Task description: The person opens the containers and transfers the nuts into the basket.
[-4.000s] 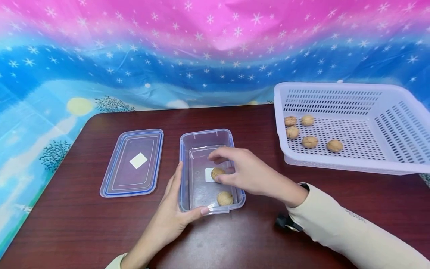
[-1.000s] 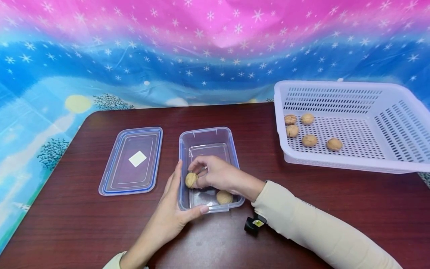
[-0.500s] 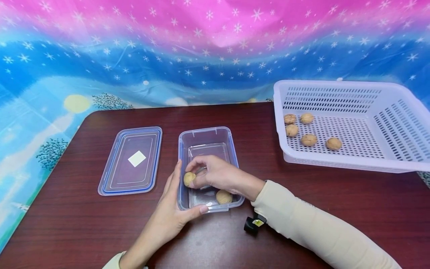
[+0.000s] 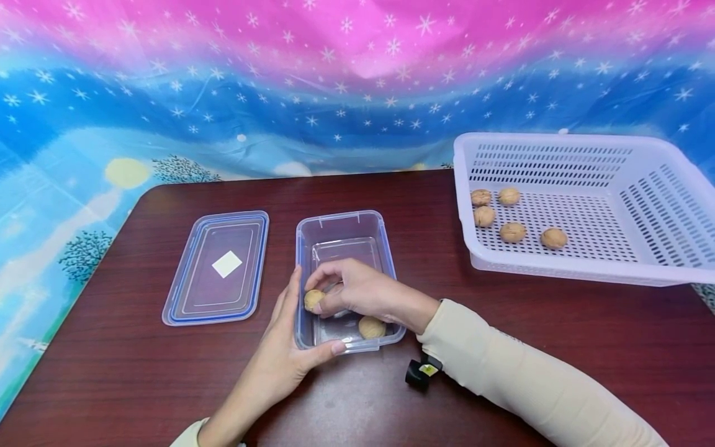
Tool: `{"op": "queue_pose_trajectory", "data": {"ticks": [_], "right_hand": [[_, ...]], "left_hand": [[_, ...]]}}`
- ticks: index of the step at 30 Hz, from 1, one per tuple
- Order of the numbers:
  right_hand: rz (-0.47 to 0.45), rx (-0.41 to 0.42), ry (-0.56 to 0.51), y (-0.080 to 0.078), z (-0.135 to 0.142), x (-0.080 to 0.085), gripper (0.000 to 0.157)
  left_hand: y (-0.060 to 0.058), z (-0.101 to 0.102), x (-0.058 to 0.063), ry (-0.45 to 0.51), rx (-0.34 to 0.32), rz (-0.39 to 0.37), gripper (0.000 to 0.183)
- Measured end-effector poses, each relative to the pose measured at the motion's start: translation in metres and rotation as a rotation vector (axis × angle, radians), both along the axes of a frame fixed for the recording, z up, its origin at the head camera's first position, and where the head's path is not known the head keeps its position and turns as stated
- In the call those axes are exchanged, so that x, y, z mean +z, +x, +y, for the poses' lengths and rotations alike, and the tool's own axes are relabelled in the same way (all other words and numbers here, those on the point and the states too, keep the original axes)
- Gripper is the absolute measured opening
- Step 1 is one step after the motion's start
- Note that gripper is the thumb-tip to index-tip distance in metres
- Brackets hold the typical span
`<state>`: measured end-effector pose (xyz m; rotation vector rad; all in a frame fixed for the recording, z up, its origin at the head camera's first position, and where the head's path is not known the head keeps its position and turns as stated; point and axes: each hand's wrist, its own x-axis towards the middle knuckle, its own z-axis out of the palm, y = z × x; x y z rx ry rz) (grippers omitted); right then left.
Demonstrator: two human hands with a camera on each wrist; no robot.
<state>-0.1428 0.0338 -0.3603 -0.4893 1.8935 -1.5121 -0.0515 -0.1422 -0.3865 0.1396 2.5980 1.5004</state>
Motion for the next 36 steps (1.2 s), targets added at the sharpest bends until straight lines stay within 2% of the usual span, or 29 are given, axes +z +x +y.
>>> {"op": "queue_pose_trajectory", "data": {"ticks": [9, 18, 22, 26, 30, 36], "right_hand": [[0.016, 0.005, -0.017, 0.001, 0.002, 0.002, 0.031], [0.035, -0.019, -0.022, 0.0, 0.016, 0.014, 0.035], [0.058, -0.025, -0.03, -0.003, 0.029, 0.028, 0.037], [0.121, -0.052, -0.013, -0.004, 0.046, 0.042, 0.038], [0.191, -0.094, -0.006, -0.008, 0.065, 0.05, 0.038], [0.233, -0.177, -0.047, -0.015, 0.094, 0.059, 0.039]], "left_hand": [[0.001, 0.0, -0.001, 0.01, 0.007, -0.014, 0.128], [0.001, 0.0, -0.001, -0.016, 0.007, -0.001, 0.127], [0.001, -0.001, 0.0, -0.027, 0.014, -0.011, 0.128], [0.001, 0.0, 0.001, -0.027, 0.015, -0.019, 0.128], [0.001, 0.001, 0.002, -0.016, 0.017, -0.016, 0.127], [0.001, 0.001, 0.001, -0.013, 0.023, -0.014, 0.128]]}}
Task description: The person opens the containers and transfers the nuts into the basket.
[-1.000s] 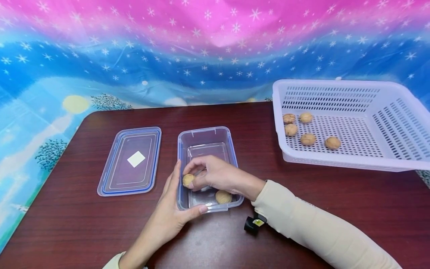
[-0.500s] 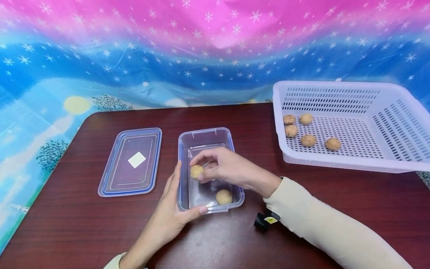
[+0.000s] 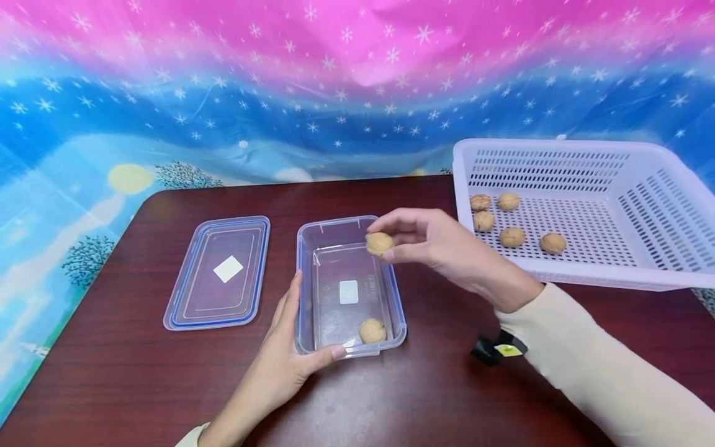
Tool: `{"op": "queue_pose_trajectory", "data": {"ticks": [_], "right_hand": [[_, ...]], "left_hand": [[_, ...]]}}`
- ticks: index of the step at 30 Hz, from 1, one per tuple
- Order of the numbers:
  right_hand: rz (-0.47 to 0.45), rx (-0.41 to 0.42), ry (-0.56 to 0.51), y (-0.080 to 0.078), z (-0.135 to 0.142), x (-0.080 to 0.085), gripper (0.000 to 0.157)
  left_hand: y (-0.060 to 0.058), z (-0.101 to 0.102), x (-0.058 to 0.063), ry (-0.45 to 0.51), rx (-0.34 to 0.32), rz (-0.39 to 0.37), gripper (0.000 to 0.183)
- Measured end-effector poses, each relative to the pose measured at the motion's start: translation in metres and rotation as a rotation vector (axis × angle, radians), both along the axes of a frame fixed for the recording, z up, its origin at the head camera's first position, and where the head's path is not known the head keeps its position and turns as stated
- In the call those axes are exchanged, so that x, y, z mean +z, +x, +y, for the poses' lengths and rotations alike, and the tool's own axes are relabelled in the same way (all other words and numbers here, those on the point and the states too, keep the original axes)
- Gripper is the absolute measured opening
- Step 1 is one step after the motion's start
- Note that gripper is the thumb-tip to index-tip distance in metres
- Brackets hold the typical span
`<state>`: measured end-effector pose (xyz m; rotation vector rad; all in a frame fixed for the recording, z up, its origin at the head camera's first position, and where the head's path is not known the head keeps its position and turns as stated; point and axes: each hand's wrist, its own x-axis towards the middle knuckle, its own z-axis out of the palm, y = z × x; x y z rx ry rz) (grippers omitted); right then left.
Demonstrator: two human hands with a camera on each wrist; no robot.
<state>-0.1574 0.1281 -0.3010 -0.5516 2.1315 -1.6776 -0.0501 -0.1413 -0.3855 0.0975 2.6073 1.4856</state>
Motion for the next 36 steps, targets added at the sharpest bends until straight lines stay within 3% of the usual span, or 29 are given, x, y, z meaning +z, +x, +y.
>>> {"op": "queue_pose_trajectory", "data": {"ticks": [8, 12, 19, 23, 30, 36], "right_hand": [[0.016, -0.116, -0.018, -0.008, 0.049, 0.016, 0.038], [-0.02, -0.219, -0.001, -0.014, 0.077, 0.019, 0.037], [-0.1, -0.316, -0.133, -0.028, 0.124, 0.01, 0.036], [-0.106, -0.346, -0.079, -0.034, 0.143, 0.005, 0.035], [-0.115, -0.378, 0.138, -0.041, 0.165, 0.0, 0.037], [-0.177, -0.371, 0.168, -0.048, 0.181, -0.007, 0.026]], "left_hand": [[0.0, 0.0, -0.003, 0.006, 0.017, -0.014, 0.129], [0.0, 0.0, -0.003, 0.007, 0.018, -0.012, 0.129], [0.001, 0.0, -0.002, 0.006, 0.021, -0.025, 0.129], [0.001, 0.0, -0.003, 0.0, 0.022, -0.029, 0.129], [0.001, 0.0, -0.002, -0.001, 0.017, -0.023, 0.128], [0.001, 0.0, -0.002, 0.002, 0.017, -0.016, 0.128]]}}
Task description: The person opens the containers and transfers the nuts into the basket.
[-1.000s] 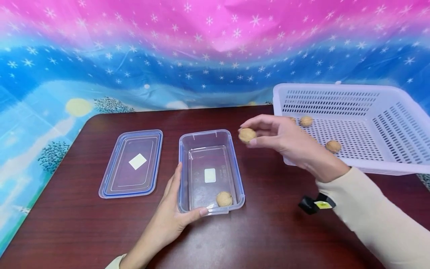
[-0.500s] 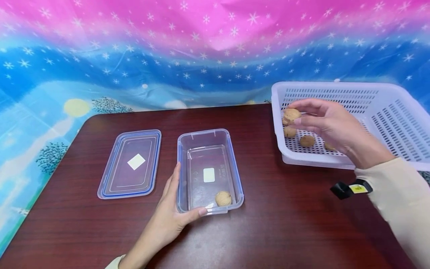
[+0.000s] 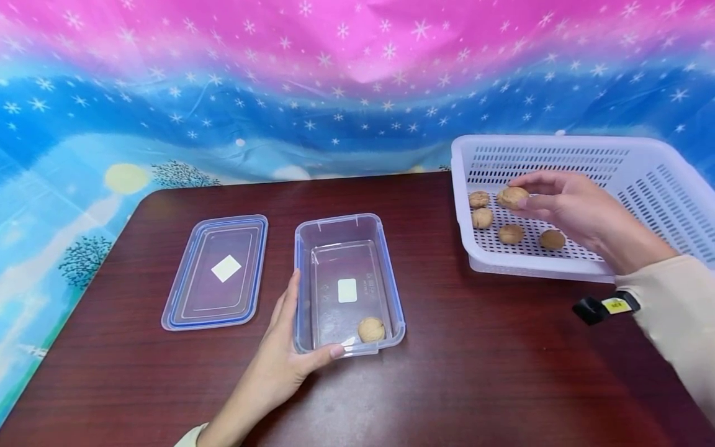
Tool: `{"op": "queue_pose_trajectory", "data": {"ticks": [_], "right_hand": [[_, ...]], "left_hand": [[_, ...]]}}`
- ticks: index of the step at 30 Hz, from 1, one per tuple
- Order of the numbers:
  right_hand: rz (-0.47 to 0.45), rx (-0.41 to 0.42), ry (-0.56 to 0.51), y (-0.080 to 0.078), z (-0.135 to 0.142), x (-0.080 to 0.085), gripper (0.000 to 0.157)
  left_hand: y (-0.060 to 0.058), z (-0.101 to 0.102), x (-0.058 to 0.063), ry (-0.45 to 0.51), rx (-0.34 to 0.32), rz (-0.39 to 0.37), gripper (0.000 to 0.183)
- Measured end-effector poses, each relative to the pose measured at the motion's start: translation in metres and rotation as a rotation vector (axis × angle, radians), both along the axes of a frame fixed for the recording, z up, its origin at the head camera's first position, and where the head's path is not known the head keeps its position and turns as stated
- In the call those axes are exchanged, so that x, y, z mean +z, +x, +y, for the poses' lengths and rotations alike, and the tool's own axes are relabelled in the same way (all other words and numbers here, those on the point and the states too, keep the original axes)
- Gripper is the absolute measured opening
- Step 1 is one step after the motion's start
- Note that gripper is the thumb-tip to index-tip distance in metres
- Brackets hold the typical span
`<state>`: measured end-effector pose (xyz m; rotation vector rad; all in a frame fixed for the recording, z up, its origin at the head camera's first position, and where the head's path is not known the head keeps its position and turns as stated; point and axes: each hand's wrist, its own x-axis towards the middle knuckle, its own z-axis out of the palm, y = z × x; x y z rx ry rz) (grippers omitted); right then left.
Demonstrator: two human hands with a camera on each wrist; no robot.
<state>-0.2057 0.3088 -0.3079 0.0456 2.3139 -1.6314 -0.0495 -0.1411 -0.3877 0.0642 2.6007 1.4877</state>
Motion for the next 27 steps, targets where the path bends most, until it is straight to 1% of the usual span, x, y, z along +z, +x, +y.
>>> {"op": "queue_pose_trajectory", "data": {"ticks": [2, 3, 4, 6, 8, 10, 14, 18, 21, 25, 27], "right_hand": [[-0.014, 0.01, 0.056, -0.001, 0.005, -0.002, 0.028], [-0.019, 0.017, 0.081, -0.002, 0.007, -0.003, 0.031], [-0.025, 0.03, 0.136, -0.002, 0.009, -0.004, 0.034], [-0.038, 0.045, 0.212, -0.002, 0.012, -0.006, 0.043], [-0.053, 0.05, 0.257, -0.002, 0.015, -0.007, 0.05], [-0.067, 0.054, 0.301, -0.001, 0.017, -0.008, 0.053], [-0.062, 0.045, 0.33, 0.0, 0.016, -0.01, 0.052], [-0.039, 0.045, 0.387, 0.001, 0.015, -0.011, 0.051], [-0.06, 0.047, 0.416, 0.003, 0.013, -0.01, 0.051], [-0.096, 0.052, 0.425, 0.003, 0.011, -0.009, 0.051], [-0.098, 0.052, 0.425, 0.003, 0.01, -0.009, 0.05]], "left_hand": [[0.0, 0.0, 0.0, 0.0, 0.001, -0.003, 0.129], [0.0, 0.0, 0.0, -0.002, 0.001, -0.004, 0.129], [0.0, 0.0, -0.001, -0.003, 0.002, -0.004, 0.129], [0.001, -0.001, -0.001, -0.006, 0.002, -0.004, 0.129], [0.001, -0.001, -0.001, -0.009, 0.002, -0.005, 0.129], [0.001, -0.001, -0.001, -0.012, 0.001, -0.008, 0.129], [0.0, -0.001, -0.001, -0.016, 0.002, -0.015, 0.13], [-0.001, 0.0, -0.001, -0.011, 0.0, -0.005, 0.13], [0.0, 0.0, -0.001, -0.009, -0.002, 0.0, 0.13], [0.0, 0.0, -0.001, -0.016, 0.0, -0.007, 0.13], [0.0, 0.0, -0.001, -0.019, 0.0, -0.009, 0.13]]}}
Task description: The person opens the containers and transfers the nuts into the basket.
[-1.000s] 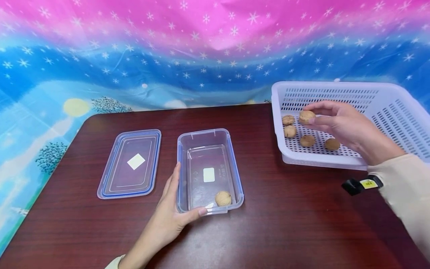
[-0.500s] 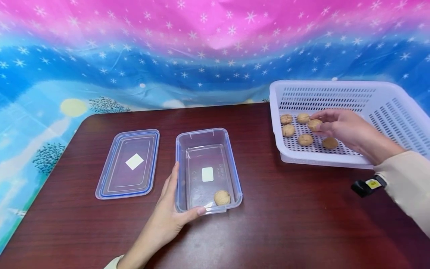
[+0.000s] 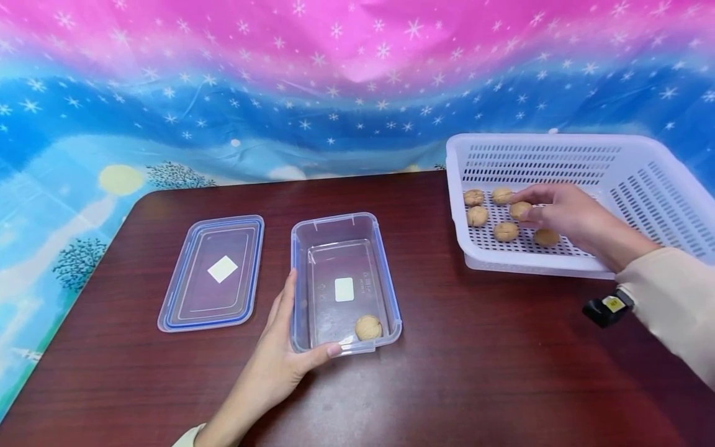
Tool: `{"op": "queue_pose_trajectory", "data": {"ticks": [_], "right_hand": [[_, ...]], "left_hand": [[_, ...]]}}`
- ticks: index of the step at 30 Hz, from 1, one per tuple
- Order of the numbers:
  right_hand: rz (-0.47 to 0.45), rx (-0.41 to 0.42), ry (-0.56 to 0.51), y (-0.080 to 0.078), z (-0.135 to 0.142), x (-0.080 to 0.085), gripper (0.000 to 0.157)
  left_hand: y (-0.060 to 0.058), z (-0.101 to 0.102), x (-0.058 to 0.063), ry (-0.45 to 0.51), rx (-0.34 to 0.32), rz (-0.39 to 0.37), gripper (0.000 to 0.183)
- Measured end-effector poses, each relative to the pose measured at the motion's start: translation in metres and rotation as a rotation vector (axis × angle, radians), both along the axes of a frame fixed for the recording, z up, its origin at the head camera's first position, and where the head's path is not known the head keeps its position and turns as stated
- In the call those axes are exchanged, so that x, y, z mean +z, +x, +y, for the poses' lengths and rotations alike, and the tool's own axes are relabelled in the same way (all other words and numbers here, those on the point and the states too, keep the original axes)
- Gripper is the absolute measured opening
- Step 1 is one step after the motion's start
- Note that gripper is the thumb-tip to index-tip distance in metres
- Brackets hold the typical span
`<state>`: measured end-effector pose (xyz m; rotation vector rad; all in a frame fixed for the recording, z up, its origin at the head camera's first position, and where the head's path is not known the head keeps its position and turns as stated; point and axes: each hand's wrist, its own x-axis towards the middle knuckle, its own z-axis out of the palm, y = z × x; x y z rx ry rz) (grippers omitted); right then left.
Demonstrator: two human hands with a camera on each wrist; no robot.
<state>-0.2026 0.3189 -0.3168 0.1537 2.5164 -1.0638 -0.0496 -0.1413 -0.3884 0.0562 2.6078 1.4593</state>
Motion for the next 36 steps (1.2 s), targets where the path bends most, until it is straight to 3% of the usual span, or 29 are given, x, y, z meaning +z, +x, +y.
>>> {"op": "queue_pose_trajectory", "data": {"ticks": [14, 36], "right_hand": [[0.018, 0.02, 0.048, -0.0011, -0.0008, -0.0013, 0.054], [-0.036, 0.076, 0.119, -0.0023, 0.0, 0.0004, 0.058]], "left_hand": [[-0.0006, 0.0004, 0.0011, -0.005, -0.007, 0.007, 0.129], [-0.0004, 0.0005, 0.0035, -0.003, -0.016, 0.011, 0.129]]}}
